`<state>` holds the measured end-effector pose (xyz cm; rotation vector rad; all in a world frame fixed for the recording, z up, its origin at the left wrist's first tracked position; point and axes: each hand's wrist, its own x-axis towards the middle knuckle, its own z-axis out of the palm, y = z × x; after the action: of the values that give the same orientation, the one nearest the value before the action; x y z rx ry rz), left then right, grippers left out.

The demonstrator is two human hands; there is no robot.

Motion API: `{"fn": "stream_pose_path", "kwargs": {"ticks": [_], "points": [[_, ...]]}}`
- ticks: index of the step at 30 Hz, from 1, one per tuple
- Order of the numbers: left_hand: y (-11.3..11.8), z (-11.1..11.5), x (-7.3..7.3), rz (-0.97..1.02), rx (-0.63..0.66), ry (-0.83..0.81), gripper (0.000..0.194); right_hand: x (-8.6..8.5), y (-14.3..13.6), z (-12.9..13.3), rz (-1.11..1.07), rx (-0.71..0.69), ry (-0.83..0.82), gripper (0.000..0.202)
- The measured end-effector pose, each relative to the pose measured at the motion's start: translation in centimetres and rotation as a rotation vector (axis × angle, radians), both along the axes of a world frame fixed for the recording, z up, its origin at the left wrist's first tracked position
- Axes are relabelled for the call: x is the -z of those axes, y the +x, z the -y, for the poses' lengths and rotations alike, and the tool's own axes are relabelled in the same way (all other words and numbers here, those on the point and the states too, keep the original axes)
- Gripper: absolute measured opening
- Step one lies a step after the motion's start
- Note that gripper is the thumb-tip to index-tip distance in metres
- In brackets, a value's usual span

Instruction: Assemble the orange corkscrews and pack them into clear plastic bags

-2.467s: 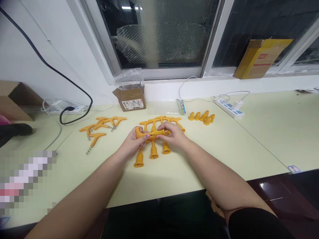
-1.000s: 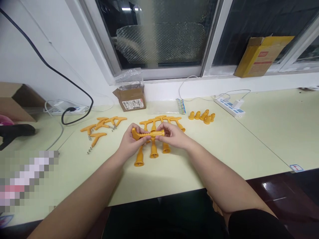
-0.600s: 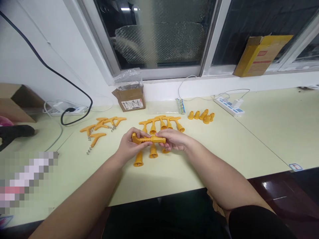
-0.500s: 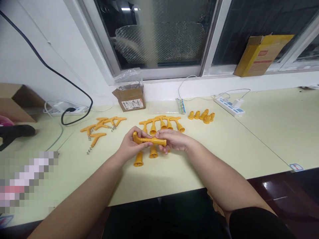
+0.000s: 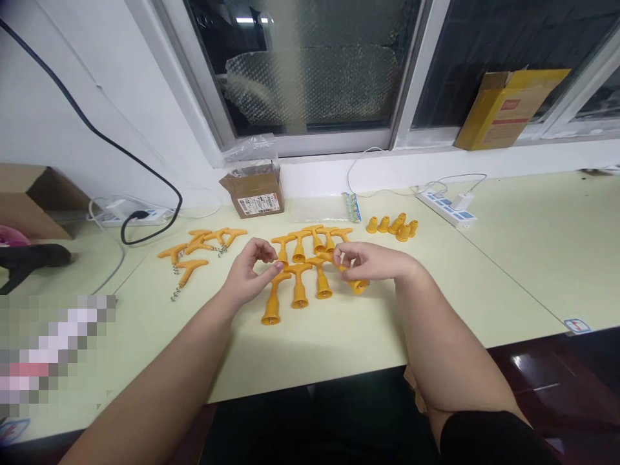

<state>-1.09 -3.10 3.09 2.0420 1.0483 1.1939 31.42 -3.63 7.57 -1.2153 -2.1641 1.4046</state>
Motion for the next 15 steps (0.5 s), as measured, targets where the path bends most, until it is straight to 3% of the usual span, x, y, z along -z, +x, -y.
{"fn": "stream_pose_path", "kwargs": {"ticks": [4,7,9,12,15], "points": [[-0.4,-0.4,-0.1,-0.278,-0.194,0.032,0.008,0.8,-0.8,0.0,0.238,0.077,-0.042,0.018],[-1.4,-1.0,-0.5,-0.412,-0.320,0.034,0.008,1.6,-2.1,-0.2,0.299,0.105,-0.105,0.023],[-2.7,-1.5,-1.1,-0.495,-0.428,0.020,0.009,2.1,-2.6,-0.2,0.346,0.123,-0.058,0.025],[-5.6,-2.2,-2.1,-0.615,-0.599,-0.132,0.021,2.4,-2.9,-0.3,0.389,0.124,0.042,0.025],[-9.0,-2.6,-2.5,-0.714,-0.714,-0.366,0.034,2.5,-2.8,-0.3,0.368,0.129,0.038,0.031]]}}
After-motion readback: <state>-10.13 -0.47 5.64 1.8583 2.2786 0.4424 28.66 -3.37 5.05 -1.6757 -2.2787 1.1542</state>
